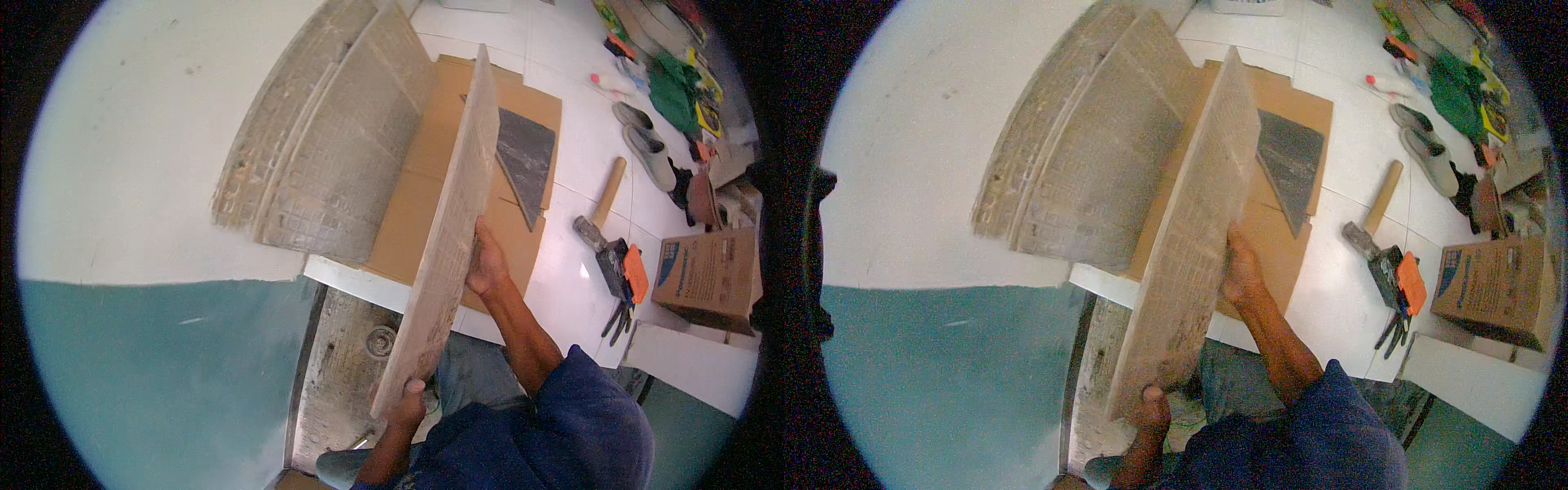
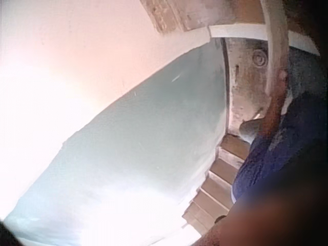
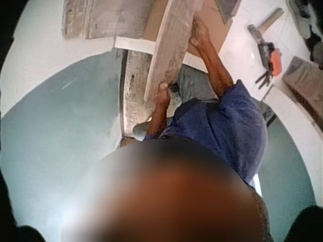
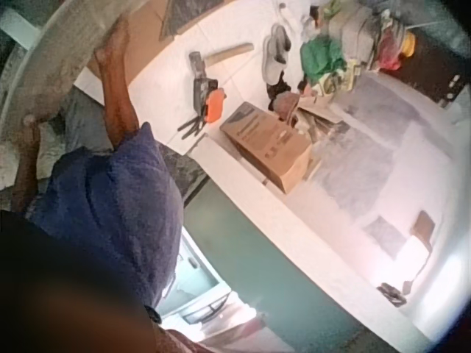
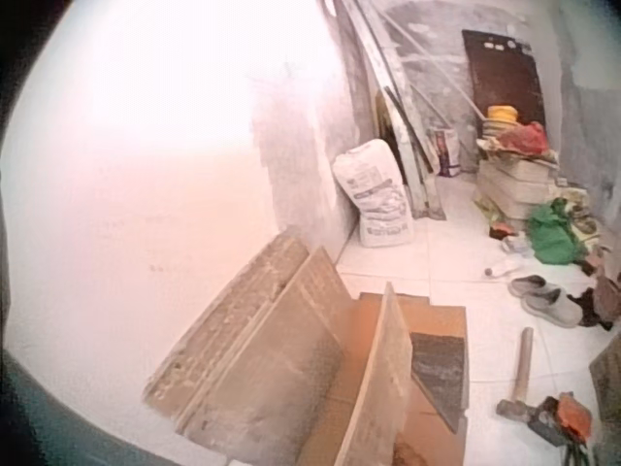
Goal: The person measures and marks a dark tile, then uses an angle grinder to cut it. After cutting, the person places the tile on a stair step to check the fit and marks another tile on the floor.
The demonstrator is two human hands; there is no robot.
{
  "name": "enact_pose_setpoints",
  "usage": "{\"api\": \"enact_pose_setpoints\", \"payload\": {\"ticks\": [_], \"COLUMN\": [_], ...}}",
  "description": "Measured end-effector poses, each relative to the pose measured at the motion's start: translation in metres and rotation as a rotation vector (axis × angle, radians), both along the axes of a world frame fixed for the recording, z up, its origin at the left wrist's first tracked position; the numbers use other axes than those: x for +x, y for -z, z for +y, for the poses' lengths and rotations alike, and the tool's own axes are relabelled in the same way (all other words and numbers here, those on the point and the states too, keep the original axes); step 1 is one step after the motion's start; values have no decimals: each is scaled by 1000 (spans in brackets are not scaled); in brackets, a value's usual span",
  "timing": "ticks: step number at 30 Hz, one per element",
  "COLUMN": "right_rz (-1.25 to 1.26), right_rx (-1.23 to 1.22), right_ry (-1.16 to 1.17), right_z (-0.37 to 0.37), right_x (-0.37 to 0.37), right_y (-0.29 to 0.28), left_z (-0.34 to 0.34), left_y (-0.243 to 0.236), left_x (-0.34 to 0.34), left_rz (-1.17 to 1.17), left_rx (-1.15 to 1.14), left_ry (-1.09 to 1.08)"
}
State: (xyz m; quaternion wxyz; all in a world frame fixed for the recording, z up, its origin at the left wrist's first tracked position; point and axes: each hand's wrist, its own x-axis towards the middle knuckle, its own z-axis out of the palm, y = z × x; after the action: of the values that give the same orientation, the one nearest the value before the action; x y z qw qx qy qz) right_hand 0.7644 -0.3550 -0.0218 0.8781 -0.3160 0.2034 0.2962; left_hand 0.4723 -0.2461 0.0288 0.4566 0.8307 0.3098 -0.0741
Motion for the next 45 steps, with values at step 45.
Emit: {"api": "enact_pose_setpoints", "payload": {"ticks": [45], "right_rz": [-51], "right_rx": [48], "right_ry": [-47], "right_z": [135], "right_x": [161], "right_y": [92], "left_z": [121], "left_y": [-39], "left_x": [223], "left_rz": [-612], "left_rx": [-49], "left_ry": [-280]}}
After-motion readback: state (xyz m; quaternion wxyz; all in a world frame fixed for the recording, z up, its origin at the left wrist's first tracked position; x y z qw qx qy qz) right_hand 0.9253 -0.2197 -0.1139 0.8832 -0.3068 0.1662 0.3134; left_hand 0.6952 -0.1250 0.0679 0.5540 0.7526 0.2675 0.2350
